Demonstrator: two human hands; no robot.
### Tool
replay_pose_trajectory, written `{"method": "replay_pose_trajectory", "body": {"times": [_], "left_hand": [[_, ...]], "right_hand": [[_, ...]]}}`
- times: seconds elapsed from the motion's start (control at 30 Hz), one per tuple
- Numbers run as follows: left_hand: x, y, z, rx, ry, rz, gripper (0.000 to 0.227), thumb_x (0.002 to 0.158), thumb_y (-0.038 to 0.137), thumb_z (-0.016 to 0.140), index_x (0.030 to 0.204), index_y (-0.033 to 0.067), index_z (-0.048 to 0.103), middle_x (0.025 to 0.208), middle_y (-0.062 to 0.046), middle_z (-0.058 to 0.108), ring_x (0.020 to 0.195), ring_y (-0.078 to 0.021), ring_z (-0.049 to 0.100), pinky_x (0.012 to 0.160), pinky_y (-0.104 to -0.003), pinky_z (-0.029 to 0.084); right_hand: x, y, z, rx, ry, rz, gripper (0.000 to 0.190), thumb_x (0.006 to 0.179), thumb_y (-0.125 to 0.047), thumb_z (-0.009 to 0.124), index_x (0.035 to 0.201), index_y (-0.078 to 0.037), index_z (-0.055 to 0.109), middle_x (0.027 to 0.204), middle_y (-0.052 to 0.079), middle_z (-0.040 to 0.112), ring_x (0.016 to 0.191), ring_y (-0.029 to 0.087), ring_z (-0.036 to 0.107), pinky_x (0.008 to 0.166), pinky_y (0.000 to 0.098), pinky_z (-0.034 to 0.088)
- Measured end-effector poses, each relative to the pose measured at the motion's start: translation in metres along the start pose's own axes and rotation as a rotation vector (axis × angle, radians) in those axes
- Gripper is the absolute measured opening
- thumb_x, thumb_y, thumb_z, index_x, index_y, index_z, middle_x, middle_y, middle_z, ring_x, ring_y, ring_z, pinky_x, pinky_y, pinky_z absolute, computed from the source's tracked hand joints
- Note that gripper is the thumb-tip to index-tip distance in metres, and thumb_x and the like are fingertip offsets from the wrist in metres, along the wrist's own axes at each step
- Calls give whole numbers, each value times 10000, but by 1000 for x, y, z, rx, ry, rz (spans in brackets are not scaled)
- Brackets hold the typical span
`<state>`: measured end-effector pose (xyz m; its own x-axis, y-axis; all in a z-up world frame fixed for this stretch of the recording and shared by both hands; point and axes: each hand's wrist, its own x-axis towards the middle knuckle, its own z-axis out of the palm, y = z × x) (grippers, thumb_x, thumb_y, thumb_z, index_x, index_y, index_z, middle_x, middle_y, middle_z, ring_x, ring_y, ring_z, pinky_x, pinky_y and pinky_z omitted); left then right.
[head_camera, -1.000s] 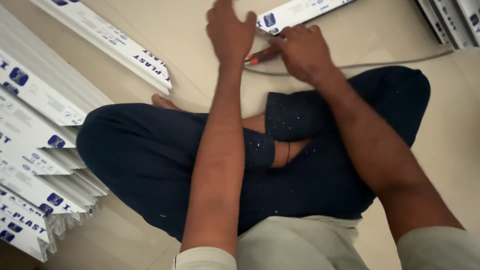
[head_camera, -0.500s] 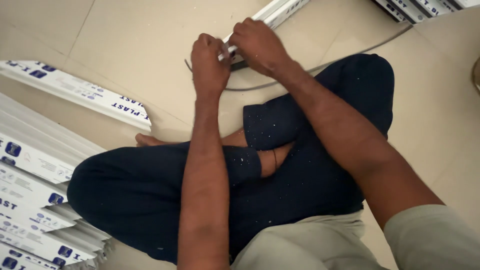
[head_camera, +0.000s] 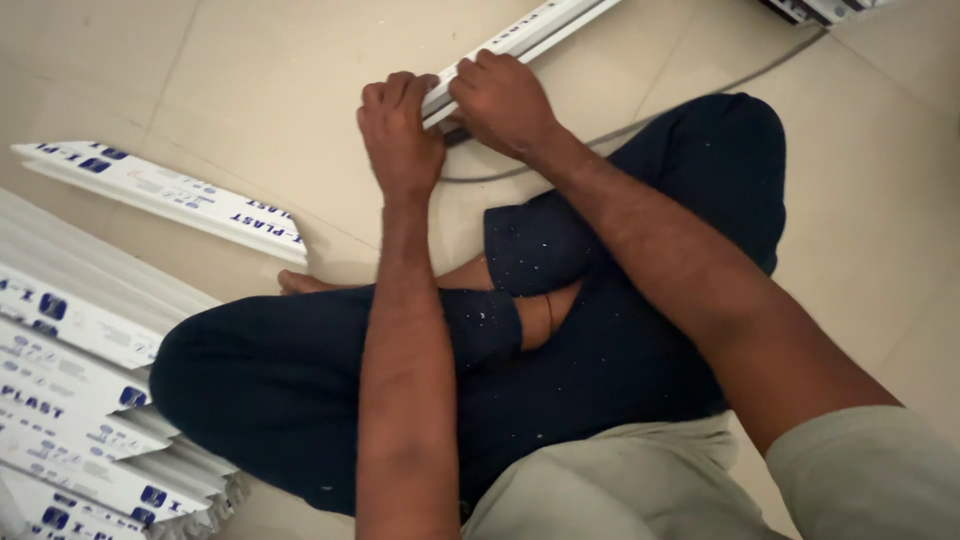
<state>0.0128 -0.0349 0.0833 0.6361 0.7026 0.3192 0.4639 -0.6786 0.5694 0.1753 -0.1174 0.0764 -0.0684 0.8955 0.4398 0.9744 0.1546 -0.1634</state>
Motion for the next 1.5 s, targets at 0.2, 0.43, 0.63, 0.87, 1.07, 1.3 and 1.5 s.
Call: {"method": "replay_pose_trajectory", "body": {"times": [0.2,0.43,0.63,0.87,1.07,1.3,1.5], "left_hand": [[6,2,-11,-146,128,60,517,701,-84,779,1166,132,719,1178,-21,689,1114,-286,548,1005,-396,457],[12,12,-28,-330,115,-31,738,795,-62,819,1441,197,575,1186,17,702,1157,-248,568,1094,-383,474],[17,16,-16,-693,247,-113,1136,685,138,927,1573,187,220,1485,-136,428,1372,-262,437,1124,-375,414],[15,21,-17,-575,31,-260,767,780,242,952,1406,90,537,1286,-154,701,1194,-271,687,1071,-387,557],[41,-18,-65,-626,370,-65,725,819,152,867,1391,11,445,1229,-160,667,1075,-275,697,961,-374,563],[27,-60,-148,-1508,388,-607,375,899,275,700,1127,21,544,946,-166,595,749,-283,650,669,-382,586],[30,-67,-139,-1650,568,-891,307,831,278,667,1005,37,591,794,-121,592,656,-263,647,656,-395,602]], "right_hand": [[7,-1,-18,-12,-61,177,395,769,-316,921,894,-44,663,948,129,636,918,323,611,778,459,472],[12,9,-47,-102,34,121,587,751,-261,880,1248,-15,689,1198,173,682,1181,338,607,1043,472,386],[24,6,-66,128,133,279,447,931,-167,882,1288,-22,654,1264,165,697,1200,341,646,1091,479,454],[52,-24,-91,1104,386,473,337,970,-140,688,1277,-48,585,1154,60,693,1126,149,675,1029,322,565],[17,-30,-17,549,-4,393,311,944,-149,797,1223,-63,687,1277,111,675,1204,307,631,1086,425,499],[33,-84,44,169,-182,176,183,803,-250,797,881,-92,749,1007,105,703,1078,335,636,1011,577,330],[31,-54,18,752,-377,659,167,969,-224,672,991,-62,708,920,104,697,914,311,657,872,446,494]]}}
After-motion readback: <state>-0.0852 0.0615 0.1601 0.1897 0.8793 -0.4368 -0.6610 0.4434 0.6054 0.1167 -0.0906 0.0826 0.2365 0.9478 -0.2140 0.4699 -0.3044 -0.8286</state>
